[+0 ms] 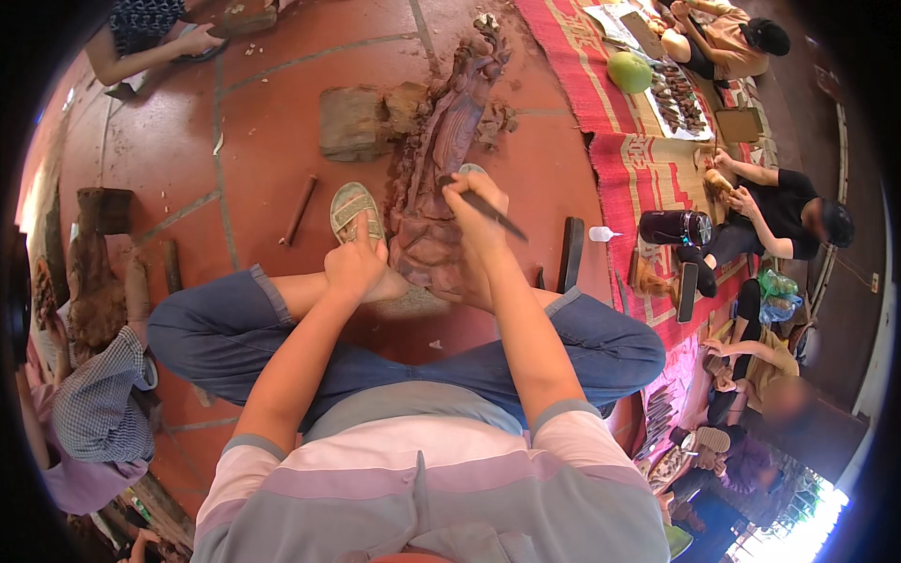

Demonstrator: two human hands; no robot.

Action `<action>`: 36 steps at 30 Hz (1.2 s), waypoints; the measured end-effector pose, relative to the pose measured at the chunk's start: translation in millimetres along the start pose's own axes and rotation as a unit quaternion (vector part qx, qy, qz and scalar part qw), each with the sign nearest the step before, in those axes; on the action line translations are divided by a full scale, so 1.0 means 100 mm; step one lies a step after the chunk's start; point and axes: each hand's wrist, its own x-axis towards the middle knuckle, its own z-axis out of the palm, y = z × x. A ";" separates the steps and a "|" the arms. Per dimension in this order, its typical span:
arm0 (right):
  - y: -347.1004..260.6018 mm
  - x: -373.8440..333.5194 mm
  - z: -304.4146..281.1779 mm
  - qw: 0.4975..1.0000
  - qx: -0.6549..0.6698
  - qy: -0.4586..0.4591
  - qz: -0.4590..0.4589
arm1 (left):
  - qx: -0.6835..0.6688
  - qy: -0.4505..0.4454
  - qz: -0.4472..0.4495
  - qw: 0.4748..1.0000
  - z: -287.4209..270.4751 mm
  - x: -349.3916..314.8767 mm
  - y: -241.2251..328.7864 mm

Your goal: The person sits on the floor and carves a piece of wood using a chisel. They hold the wood steady with their left hand and use the chisel in their right hand to shape the surface. The person occasionally rotates the wood to access different angles.

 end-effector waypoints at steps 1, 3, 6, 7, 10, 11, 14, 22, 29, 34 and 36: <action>0.02 -0.06 -0.03 0.999 0.014 -0.011 0.046 | -0.005 0.000 -0.003 1.000 -0.02 -0.01 0.01; 0.07 -0.15 -0.10 0.989 0.040 -0.032 0.140 | -0.007 -0.002 -0.007 1.000 -0.05 -0.02 0.02; 0.04 -0.01 0.06 0.993 0.058 0.035 0.100 | -0.003 -0.016 -0.015 1.000 -0.08 -0.01 0.03; 0.01 0.01 0.10 0.991 0.072 0.065 0.097 | -0.004 -0.027 -0.021 0.999 -0.10 -0.01 0.03; 0.19 -0.11 -0.04 0.997 0.030 0.018 0.064 | 0.001 -0.029 -0.018 0.999 -0.10 -0.02 0.05; 0.22 -0.10 -0.06 0.997 0.025 0.004 0.075 | 0.004 -0.025 -0.014 1.000 -0.10 -0.02 0.06; 0.07 0.00 0.05 0.998 0.023 0.035 0.056 | 0.007 -0.067 -0.037 0.997 -0.13 0.00 0.05; 0.02 0.01 0.03 0.995 0.042 0.015 0.085 | 0.010 -0.090 -0.044 0.995 -0.19 0.00 0.07; 0.06 0.02 0.01 0.987 0.080 0.019 0.139 | 0.022 -0.047 -0.024 0.998 -0.12 -0.01 0.05; 0.24 -0.07 -0.02 0.990 0.062 0.007 0.123 | 0.009 -0.081 -0.044 0.996 -0.22 0.00 0.11; 0.14 0.00 0.05 0.986 0.096 0.029 0.134 | 0.010 -0.085 -0.046 0.995 -0.22 0.00 0.10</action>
